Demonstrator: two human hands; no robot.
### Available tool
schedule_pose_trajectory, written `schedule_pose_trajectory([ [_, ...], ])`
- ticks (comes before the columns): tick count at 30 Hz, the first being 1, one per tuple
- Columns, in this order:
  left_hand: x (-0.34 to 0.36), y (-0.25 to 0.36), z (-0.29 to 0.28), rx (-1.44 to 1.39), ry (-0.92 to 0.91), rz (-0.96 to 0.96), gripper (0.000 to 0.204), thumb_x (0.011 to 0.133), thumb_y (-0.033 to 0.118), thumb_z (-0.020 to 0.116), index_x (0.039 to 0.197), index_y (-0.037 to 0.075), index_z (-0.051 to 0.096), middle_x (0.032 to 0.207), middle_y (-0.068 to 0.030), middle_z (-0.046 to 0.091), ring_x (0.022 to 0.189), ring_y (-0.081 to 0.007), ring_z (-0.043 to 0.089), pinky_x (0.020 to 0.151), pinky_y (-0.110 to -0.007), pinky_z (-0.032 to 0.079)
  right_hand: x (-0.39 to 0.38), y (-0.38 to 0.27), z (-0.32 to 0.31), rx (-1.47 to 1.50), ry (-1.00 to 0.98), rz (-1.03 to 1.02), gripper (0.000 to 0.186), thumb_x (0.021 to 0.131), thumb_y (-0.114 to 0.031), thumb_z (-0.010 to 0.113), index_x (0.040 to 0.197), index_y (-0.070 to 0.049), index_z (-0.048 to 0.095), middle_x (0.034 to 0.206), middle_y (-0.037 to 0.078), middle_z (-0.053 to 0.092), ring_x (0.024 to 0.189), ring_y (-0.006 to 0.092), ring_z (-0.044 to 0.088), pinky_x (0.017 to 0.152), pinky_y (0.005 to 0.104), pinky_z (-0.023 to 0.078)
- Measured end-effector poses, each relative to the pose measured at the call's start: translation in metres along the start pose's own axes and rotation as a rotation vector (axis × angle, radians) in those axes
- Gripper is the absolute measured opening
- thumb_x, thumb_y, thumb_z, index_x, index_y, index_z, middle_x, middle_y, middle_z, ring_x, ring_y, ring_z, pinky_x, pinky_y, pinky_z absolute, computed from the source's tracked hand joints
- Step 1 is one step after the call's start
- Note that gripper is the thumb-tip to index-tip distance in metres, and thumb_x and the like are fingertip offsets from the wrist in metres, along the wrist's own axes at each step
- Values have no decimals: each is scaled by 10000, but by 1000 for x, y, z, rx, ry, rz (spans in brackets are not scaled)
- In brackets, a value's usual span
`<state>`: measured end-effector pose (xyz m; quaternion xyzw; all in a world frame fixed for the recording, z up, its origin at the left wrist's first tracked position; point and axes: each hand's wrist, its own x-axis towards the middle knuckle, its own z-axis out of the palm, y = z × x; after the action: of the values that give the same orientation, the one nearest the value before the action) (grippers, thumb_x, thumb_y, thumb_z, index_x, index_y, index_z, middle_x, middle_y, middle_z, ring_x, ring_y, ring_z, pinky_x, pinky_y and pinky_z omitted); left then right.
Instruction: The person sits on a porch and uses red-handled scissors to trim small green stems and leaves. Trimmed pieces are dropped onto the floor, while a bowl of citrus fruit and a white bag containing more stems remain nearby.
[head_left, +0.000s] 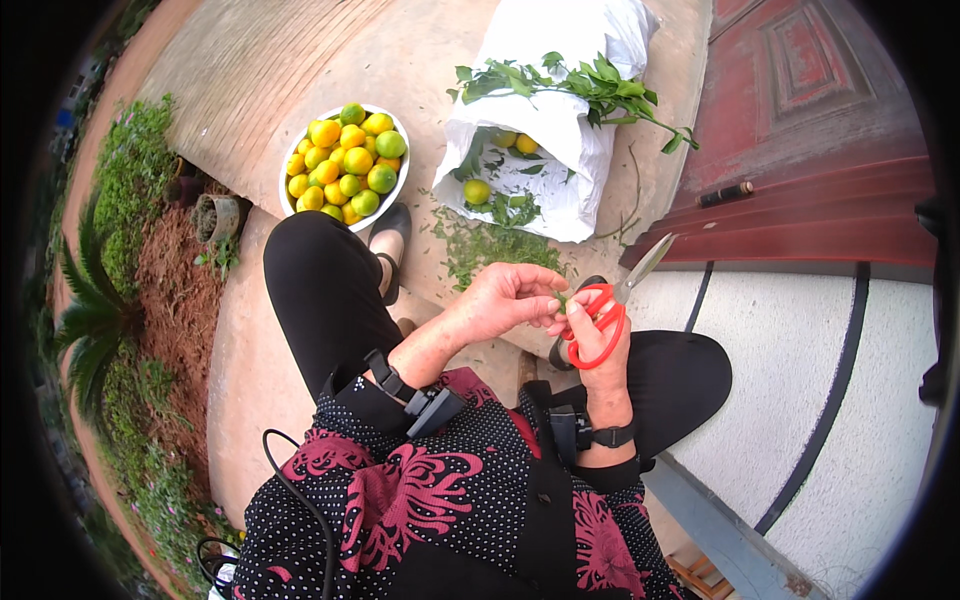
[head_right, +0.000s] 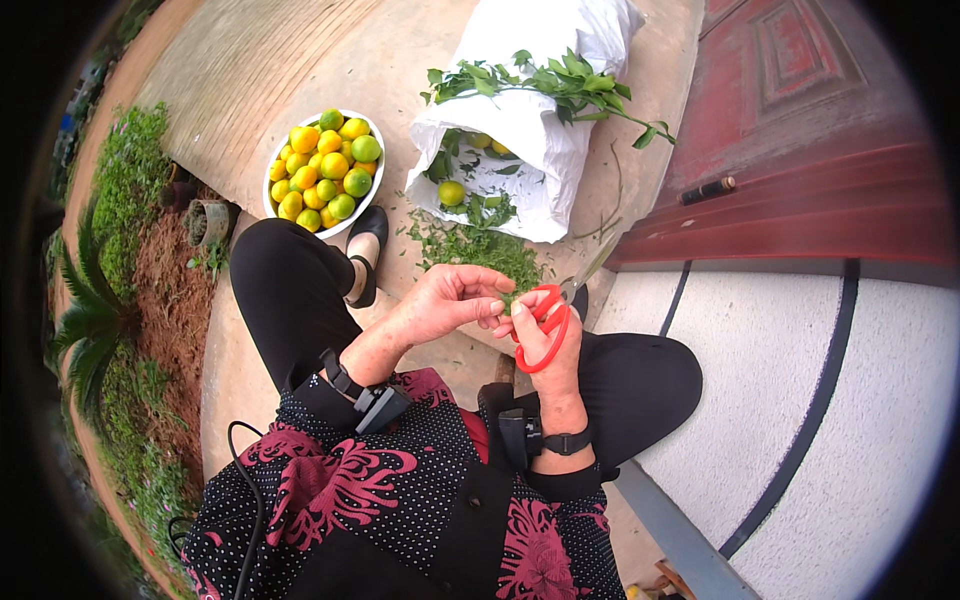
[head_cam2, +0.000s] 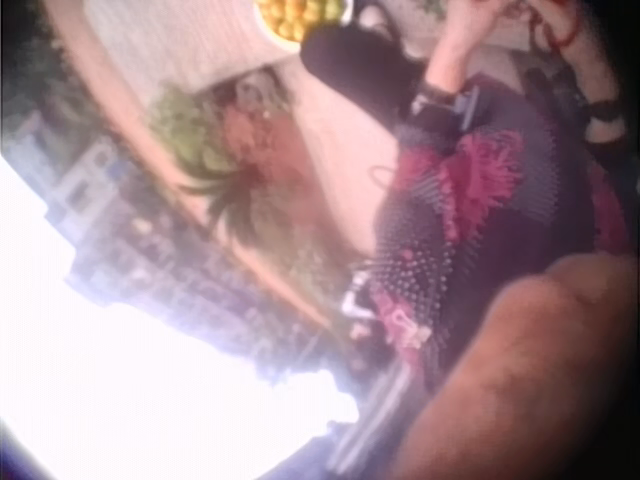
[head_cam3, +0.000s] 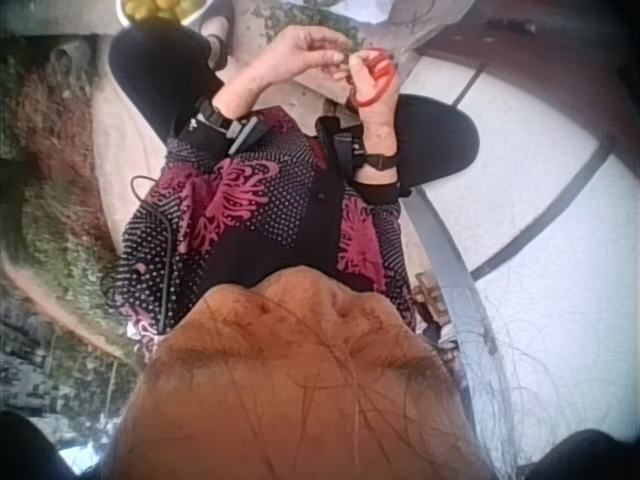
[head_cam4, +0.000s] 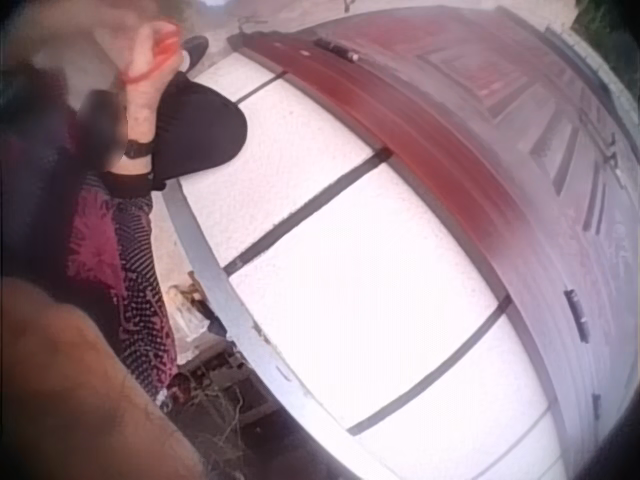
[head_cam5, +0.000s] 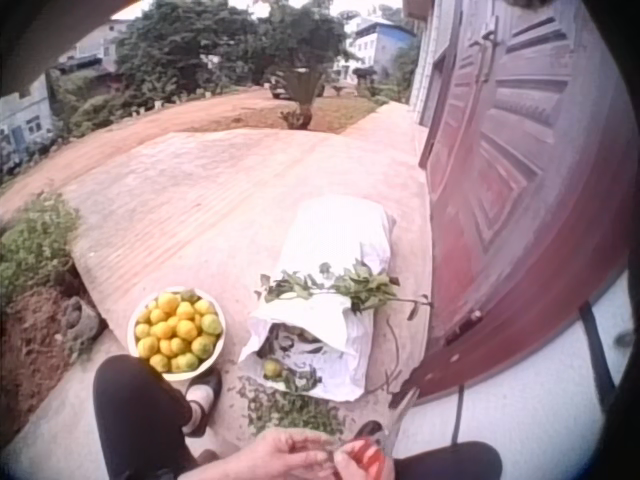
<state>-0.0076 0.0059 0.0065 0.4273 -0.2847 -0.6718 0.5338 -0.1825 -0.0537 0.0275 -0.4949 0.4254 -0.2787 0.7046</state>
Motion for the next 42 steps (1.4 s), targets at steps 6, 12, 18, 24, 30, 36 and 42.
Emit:
schedule_pose_trajectory([
  [6,-1,3,4,113,27,28,303,910,65,677,1196,-22,629,925,-61,713,826,-90,662,760,-244,553,0,-2,-1,49,4,-11,74,935,-37,571,939,36,565,787,99,648,664,171,667,644,295,556],
  [12,-1,9,6,272,97,4,185,937,104,650,1075,-14,680,849,-38,699,776,-67,642,698,-230,537,2,1,-1,-14,-35,-51,88,933,-42,574,935,45,570,790,109,654,683,172,675,628,292,556],
  [18,1,4,5,449,109,181,141,957,123,604,978,-8,649,814,-15,666,747,-74,612,665,-244,498,1,-1,5,-10,-59,-100,133,943,-89,594,962,42,582,814,98,660,683,158,673,620,278,546],
  [24,3,8,-9,-113,232,132,135,998,209,570,991,75,579,732,37,508,603,-54,401,556,-201,336,-2,-8,-6,-701,-73,-255,494,829,-352,756,1088,16,550,949,154,660,838,279,671,694,368,536],
  [30,3,9,-12,-307,267,112,123,999,219,565,972,99,561,699,45,463,561,-59,335,525,-209,288,0,-10,-4,-1217,-94,-463,685,703,-504,790,1053,24,529,923,182,627,858,358,606,765,428,434],
  [36,4,5,-7,-282,247,84,128,994,214,568,1002,86,566,714,44,488,578,-54,379,530,-204,306,-1,-12,2,-1247,-115,-498,695,680,-522,793,1042,11,534,891,169,621,825,351,604,751,428,425],
  [42,3,4,-5,-251,199,63,121,997,187,547,1035,72,557,749,42,501,610,-53,403,550,-196,331,0,-6,4,-1202,-96,-512,667,686,-545,791,993,-4,551,831,157,619,758,335,605,713,409,415],
])
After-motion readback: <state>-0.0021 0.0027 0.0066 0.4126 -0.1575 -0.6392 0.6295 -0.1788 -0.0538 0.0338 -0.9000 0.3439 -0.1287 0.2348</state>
